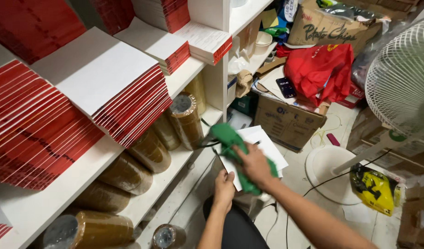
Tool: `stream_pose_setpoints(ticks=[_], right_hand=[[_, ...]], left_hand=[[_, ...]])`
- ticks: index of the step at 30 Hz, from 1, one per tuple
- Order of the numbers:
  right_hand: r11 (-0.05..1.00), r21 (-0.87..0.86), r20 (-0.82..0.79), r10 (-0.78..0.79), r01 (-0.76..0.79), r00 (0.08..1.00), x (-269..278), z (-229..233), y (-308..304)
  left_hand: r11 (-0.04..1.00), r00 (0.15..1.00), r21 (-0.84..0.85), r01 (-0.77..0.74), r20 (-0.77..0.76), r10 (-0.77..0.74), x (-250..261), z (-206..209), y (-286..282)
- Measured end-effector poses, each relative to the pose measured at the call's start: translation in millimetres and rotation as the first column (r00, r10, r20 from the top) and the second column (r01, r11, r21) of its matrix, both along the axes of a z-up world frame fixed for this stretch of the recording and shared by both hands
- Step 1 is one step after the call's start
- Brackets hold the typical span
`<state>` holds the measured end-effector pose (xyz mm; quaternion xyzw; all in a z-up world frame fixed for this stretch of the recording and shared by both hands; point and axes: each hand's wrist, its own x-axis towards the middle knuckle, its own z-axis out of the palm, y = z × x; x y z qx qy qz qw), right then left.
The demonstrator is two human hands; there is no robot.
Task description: The person picks up notebooks from a shelf, wipes the front and back covers with a cloth, and places them back onto the shelf into organized stacks.
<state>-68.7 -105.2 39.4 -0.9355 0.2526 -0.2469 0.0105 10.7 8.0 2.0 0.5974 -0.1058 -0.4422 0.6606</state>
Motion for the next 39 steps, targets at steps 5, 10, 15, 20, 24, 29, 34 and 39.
stream_pose_setpoints(ticks=[5,10,15,20,24,29,34,39], right_hand=[[0.974,-0.050,-0.190,-0.226,0.221,0.955,-18,13,-57],[0.969,-0.010,-0.245,-0.243,0.248,0.939,-7,3,-26],[0.944,0.158,-0.003,0.295,-0.291,0.956,7,-7,3],[0.995,0.076,-0.119,0.074,-0.065,0.990,15,8,-39],[0.943,0.133,-0.221,-0.271,0.304,0.937,11,17,-72],[0.910,0.122,-0.094,-0.387,0.397,0.917,-22,7,-80],[0.863,0.356,0.154,-0.432,0.358,0.889,-62,-8,-73],[0.843,0.271,0.312,-0.533,0.464,0.787,-83,-24,-60]], left_hand=[[0.996,0.988,0.083,0.027,0.148,-0.039,-5,1,3],[1.000,0.987,0.020,0.007,0.163,-0.010,-2,-3,3],[0.978,0.987,0.165,0.128,0.078,-0.143,11,-10,11],[0.999,0.994,0.031,0.022,0.109,-0.025,-1,-9,2],[0.998,0.993,0.053,-0.016,0.115,0.010,-5,-11,0],[0.994,0.995,0.102,-0.029,0.098,0.019,-4,-11,-1],[0.984,0.953,0.166,0.064,0.284,-0.110,25,-14,2],[0.984,0.623,0.160,0.082,0.762,-0.176,77,36,-1]])
